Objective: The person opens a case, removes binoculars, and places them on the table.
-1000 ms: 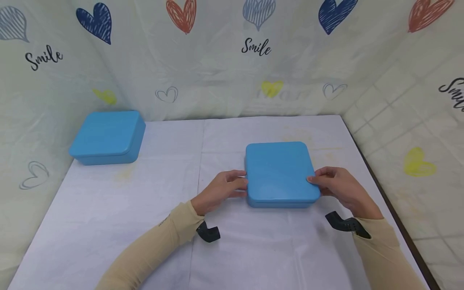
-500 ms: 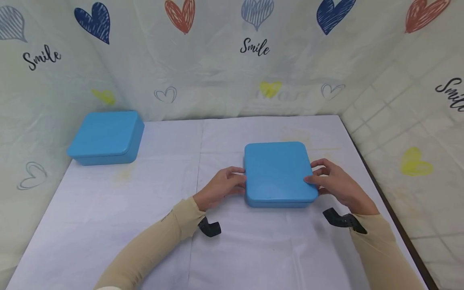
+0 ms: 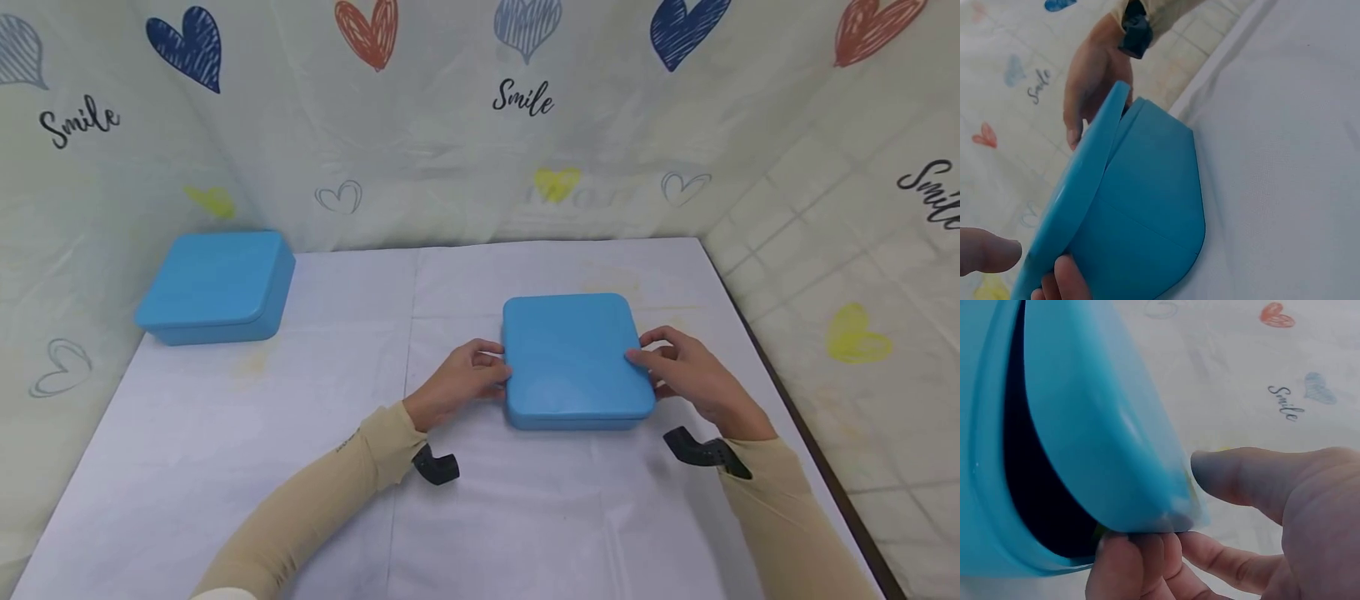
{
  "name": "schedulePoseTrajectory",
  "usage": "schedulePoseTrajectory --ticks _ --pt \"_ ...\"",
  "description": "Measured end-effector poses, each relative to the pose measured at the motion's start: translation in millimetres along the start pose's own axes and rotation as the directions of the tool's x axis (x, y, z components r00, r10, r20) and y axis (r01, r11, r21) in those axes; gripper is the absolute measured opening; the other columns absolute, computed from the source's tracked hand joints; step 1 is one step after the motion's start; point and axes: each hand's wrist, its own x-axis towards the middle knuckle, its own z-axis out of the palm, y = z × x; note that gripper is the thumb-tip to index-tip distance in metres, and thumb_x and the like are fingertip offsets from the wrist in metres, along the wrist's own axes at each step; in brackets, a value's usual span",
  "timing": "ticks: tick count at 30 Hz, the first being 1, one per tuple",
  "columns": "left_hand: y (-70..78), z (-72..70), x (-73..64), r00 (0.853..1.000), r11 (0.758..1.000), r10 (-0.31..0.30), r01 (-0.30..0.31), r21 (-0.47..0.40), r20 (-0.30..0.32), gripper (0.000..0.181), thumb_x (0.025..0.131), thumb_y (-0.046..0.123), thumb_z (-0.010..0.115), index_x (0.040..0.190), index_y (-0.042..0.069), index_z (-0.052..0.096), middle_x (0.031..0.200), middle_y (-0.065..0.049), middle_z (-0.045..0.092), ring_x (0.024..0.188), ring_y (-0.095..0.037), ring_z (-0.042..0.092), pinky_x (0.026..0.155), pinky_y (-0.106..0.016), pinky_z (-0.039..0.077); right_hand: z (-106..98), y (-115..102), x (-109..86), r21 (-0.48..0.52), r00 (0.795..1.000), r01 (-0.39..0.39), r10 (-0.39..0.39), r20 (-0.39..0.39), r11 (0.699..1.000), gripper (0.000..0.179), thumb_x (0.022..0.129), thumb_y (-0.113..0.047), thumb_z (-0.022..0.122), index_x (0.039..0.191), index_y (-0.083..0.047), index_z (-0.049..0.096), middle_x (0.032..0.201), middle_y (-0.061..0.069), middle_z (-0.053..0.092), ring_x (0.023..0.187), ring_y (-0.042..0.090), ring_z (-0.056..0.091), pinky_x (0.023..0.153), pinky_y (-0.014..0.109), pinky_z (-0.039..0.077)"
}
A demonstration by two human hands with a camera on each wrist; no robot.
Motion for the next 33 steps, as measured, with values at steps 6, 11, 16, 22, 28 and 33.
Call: schedulePoseTrajectory --ticks 6,11,16,22,28,33 --pt "-1.2 0.6 4.2 1.0 1.0 0.004 -0.004 0.007 -0.013 0.046 0.098 0.008 0.069 0.139 0.004 0.05 0.119 -0.011 0.059 0.092 -0.017 0.067 0.088 -0.035 0.064 -1.6 1.0 1.0 -0.002 1.0 0.017 -0.017 -0.004 1.0 0.063 0.105 -0.042 0.059 0.144 0.002 0.037 0.129 0.026 0.057 0.094 0.009 0.066 0.076 0.03 0.06" --pt "1.0 0.7 5.3 1.0 1.0 0.006 -0.006 0.019 -0.028 0.045 0.098 0.01 0.069 0.139 0.004 0.05 0.123 -0.012 0.059 0.094 -0.018 0.067 0.086 -0.035 0.064 -1.6 0.3 2.2 -0.013 0.999 0.032 -0.032 -0.007 0.999 0.061 0.105 -0.035 0.06 0.144 0.005 0.036 0.125 0.023 0.053 0.09 0.01 0.064 0.073 0.031 0.06" --pt "3.6 0.6 5.0 1.0 1.0 0.003 -0.003 0.02 -0.029 0.046 0.098 0.008 0.069 0.139 0.003 0.05 0.121 -0.011 0.058 0.095 -0.019 0.066 0.086 -0.036 0.064 -0.6 -1.6 3.5 -0.033 0.999 0.033 -0.033 -0.013 0.999 0.063 0.105 -0.032 0.061 0.147 0.005 0.034 0.126 0.024 0.052 0.087 0.016 0.062 0.071 0.031 0.06" --pt "5.6 0.8 5.1 1.0 0.999 0.008 -0.007 0.033 -0.018 0.047 0.098 0.009 0.069 0.139 0.003 0.049 0.122 -0.012 0.058 0.094 -0.018 0.066 0.085 -0.034 0.064 -2.6 0.2 4.3 -0.045 0.999 0.043 -0.043 -0.007 0.998 0.062 0.105 -0.031 0.06 0.148 0.006 0.033 0.128 0.025 0.051 0.088 0.014 0.063 0.071 0.031 0.06" --pt "7.7 0.7 5.9 1.0 0.999 0.02 -0.019 0.045 -0.015 0.046 0.098 0.009 0.069 0.139 0.004 0.049 0.123 -0.013 0.058 0.094 -0.018 0.066 0.086 -0.035 0.064 -4.0 -0.9 4.3 -0.055 0.998 0.051 -0.052 -0.019 0.997 0.063 0.105 -0.031 0.06 0.148 0.006 0.033 0.127 0.026 0.052 0.087 0.015 0.062 0.07 0.031 0.06" --pt "11.0 -0.2 7.2 0.999 0.998 0.026 -0.024 0.064 -0.026 0.046 0.098 0.01 0.069 0.139 0.006 0.049 0.126 -0.013 0.058 0.094 -0.018 0.068 0.087 -0.036 0.064 -5.9 -3.3 6.1 -0.061 0.998 0.054 -0.056 -0.027 0.997 0.062 0.106 -0.031 0.059 0.148 0.006 0.033 0.127 0.024 0.051 0.087 0.014 0.063 0.071 0.032 0.06"
